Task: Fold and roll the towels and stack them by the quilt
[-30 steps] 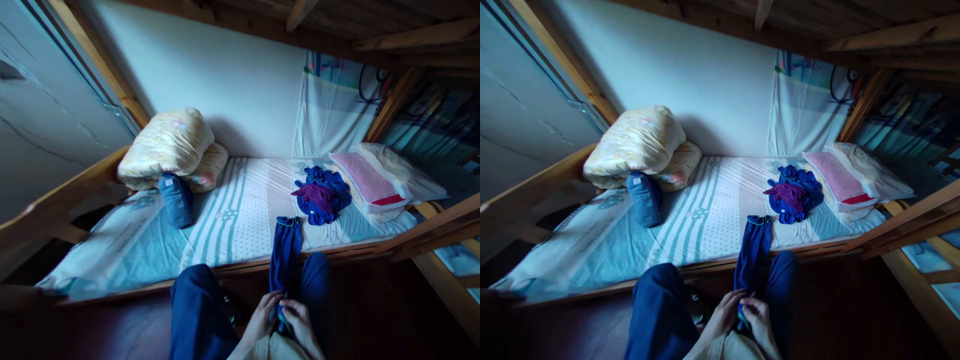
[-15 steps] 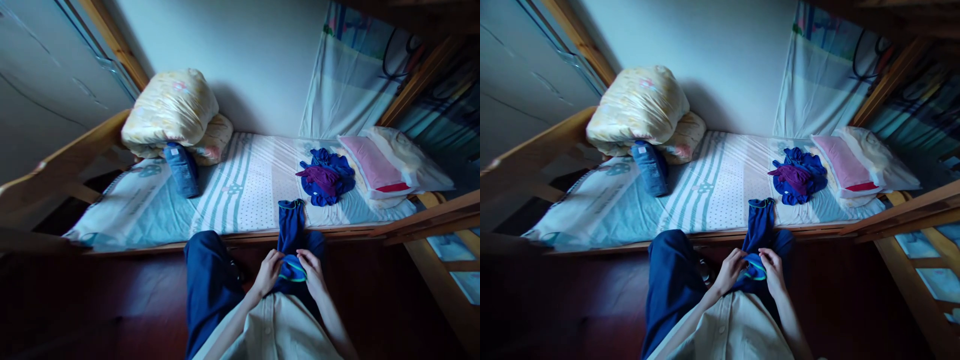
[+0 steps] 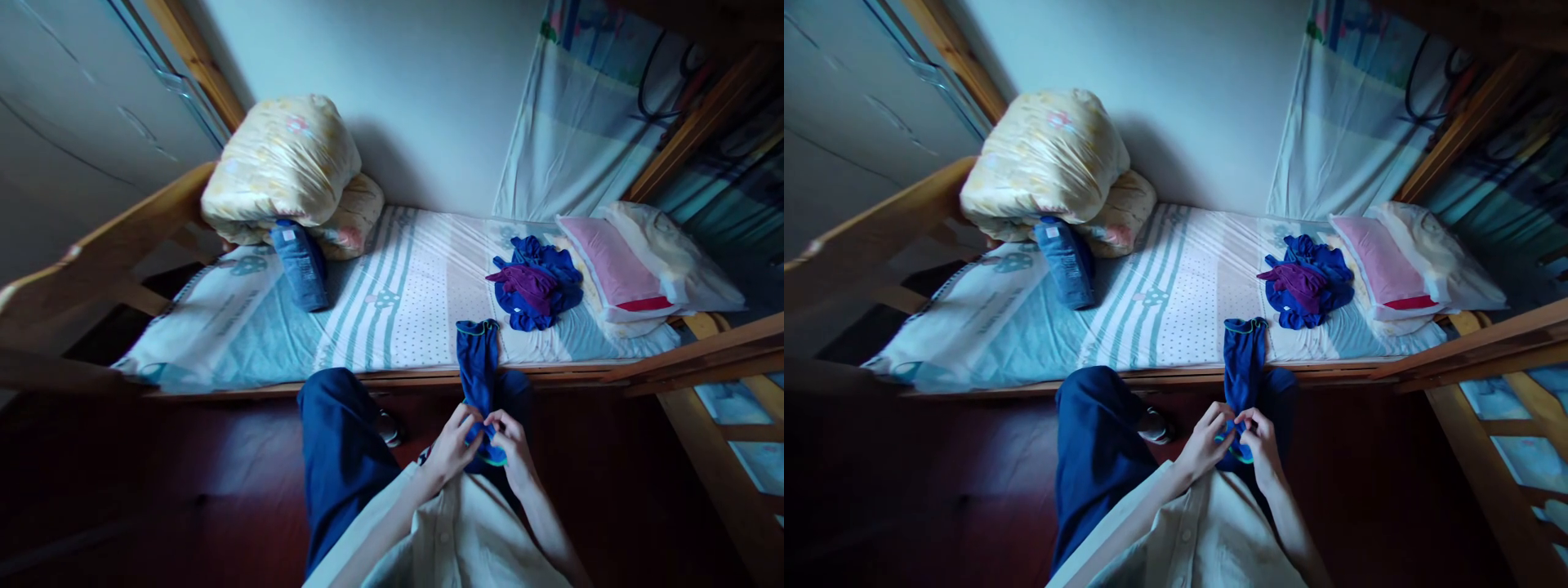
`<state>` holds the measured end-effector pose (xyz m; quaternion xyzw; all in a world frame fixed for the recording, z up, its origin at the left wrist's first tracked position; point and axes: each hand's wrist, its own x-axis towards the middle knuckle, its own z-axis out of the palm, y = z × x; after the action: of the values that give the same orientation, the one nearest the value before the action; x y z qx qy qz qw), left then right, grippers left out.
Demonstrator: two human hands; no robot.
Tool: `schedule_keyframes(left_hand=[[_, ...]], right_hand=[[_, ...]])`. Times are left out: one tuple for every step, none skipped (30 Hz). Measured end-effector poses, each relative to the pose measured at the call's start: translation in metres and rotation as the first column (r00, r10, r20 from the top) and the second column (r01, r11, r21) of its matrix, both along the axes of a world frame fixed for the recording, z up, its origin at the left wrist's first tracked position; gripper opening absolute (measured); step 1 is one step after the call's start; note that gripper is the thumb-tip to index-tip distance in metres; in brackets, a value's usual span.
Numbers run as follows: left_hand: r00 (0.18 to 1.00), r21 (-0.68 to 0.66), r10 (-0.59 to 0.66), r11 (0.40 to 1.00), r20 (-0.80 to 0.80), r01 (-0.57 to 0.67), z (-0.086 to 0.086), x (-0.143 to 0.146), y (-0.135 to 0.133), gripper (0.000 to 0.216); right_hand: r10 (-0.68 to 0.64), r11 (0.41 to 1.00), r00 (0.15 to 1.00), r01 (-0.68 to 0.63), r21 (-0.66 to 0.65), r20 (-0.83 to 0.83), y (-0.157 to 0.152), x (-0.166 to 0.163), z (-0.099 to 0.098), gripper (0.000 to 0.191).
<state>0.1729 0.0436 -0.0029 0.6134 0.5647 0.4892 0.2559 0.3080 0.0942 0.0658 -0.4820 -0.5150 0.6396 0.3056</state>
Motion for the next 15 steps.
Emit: schedule_keyframes(left_hand=[[0.999,-0.011,-0.026,1.000,-0.018,0.026,-0.001,0.001,0.003,0.016],[0.998,-0.025,-0.051,0.998,-0.035,0.050,-0.003,0.002,0.006,0.017],[0.996,-0.038,-0.074,0.997,-0.048,0.072,-0.004,0.003,0.009,0.018],[0.994,-0.047,-0.093,0.995,-0.057,0.090,-0.006,0.003,0.012,0.021],[0.992,-0.050,-0.107,0.993,-0.062,0.104,-0.008,0.004,0.015,0.024],[0.991,-0.049,-0.115,0.992,-0.062,0.112,-0.010,0.004,0.018,0.028],[0.992,-0.047,-0.115,0.993,-0.060,0.113,-0.011,0.004,0.021,0.031],[0.993,-0.044,-0.107,0.994,-0.055,0.105,-0.013,0.003,0.023,0.035],[0.995,-0.042,-0.090,0.995,-0.050,0.088,-0.014,0.001,0.026,0.039],[0.997,-0.039,-0.064,0.997,-0.046,0.063,-0.015,-0.002,0.029,0.042],[0.999,-0.036,-0.033,0.999,-0.044,0.031,-0.016,-0.006,0.032,0.045],[0.999,-0.028,0.005,1.000,-0.043,-0.006,-0.016,-0.011,0.034,0.047],[0.998,-0.019,0.048,0.999,-0.044,-0.049,-0.016,-0.017,0.037,0.048],[0.994,-0.010,0.096,0.995,-0.047,-0.096,-0.015,-0.024,0.038,0.048],[0.988,-0.004,0.146,0.989,-0.051,-0.147,-0.014,-0.032,0.039,0.048]], right_hand=[[0.031,0.998,0.999,-0.033,0.054,0.031,-0.001,0.002,0.003,0.021],[0.060,0.991,0.997,-0.066,0.114,0.058,-0.002,0.004,0.006,0.022],[0.086,0.980,0.993,-0.099,0.171,0.082,-0.002,0.005,0.008,0.023],[0.111,0.967,0.988,-0.132,0.218,0.105,-0.003,0.006,0.009,0.024],[0.129,0.954,0.983,-0.159,0.255,0.128,-0.004,0.008,0.010,0.024],[0.138,0.942,0.979,-0.177,0.283,0.152,-0.004,0.009,0.010,0.025],[0.138,0.932,0.974,-0.189,0.310,0.178,-0.005,0.010,0.011,0.026],[0.129,0.921,0.970,-0.194,0.337,0.205,-0.006,0.011,0.011,0.026],[0.114,0.910,0.965,-0.196,0.366,0.235,-0.006,0.012,0.011,0.027],[0.094,0.898,0.959,-0.198,0.394,0.267,-0.007,0.014,0.012,0.027],[0.069,0.885,0.951,-0.198,0.422,0.301,-0.007,0.015,0.013,0.026],[0.041,0.873,0.942,-0.196,0.447,0.332,-0.006,0.017,0.014,0.025],[0.011,0.863,0.933,-0.191,0.469,0.360,-0.006,0.019,0.015,0.023],[-0.019,0.854,0.925,-0.183,0.487,0.380,-0.005,0.021,0.016,0.021],[-0.047,0.845,0.918,-0.174,0.505,0.394,-0.003,0.023,0.017,0.020]])
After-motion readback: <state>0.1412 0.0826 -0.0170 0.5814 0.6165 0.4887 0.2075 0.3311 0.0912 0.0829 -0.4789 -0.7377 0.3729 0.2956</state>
